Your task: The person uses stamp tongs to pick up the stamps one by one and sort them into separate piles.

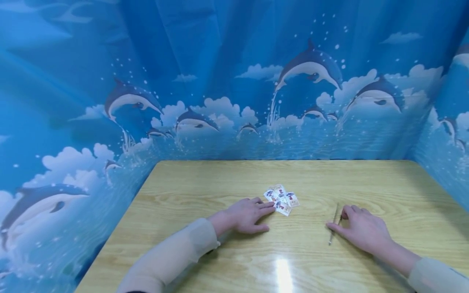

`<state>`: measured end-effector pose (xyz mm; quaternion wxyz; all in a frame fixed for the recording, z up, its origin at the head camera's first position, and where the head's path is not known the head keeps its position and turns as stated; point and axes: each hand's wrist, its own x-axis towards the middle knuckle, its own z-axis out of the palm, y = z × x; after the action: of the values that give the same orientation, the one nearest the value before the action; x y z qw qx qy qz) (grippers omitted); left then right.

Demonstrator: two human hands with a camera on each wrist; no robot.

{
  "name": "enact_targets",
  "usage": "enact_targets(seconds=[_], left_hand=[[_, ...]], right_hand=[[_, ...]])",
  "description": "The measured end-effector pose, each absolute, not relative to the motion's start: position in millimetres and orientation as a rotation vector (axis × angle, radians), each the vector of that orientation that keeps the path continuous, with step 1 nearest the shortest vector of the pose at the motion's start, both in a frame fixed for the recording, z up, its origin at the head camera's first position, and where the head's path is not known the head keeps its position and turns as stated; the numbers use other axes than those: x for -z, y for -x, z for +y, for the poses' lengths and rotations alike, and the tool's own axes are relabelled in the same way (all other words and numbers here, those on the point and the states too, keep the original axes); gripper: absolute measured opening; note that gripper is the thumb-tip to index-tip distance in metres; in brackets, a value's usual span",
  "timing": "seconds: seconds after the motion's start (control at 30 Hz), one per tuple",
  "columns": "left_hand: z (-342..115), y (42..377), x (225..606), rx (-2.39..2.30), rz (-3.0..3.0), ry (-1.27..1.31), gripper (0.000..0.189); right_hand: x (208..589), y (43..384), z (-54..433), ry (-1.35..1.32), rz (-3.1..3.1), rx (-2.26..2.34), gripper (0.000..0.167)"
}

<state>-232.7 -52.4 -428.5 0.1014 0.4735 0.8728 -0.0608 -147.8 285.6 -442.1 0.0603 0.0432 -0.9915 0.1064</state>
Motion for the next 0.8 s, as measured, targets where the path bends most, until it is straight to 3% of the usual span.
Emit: enact_targets(seconds=[0.53,0.8], left_hand=[[-52,232,428,0.196,2.595,-1.4,0.07],[-52,233,428,0.178,2.591,-1.393,0.073]], right_hand=[[447,149,305,-0.36,-2.868,-0.422,0.046],[445,152,312,-0.439,-2.89,-0.462,0.03]])
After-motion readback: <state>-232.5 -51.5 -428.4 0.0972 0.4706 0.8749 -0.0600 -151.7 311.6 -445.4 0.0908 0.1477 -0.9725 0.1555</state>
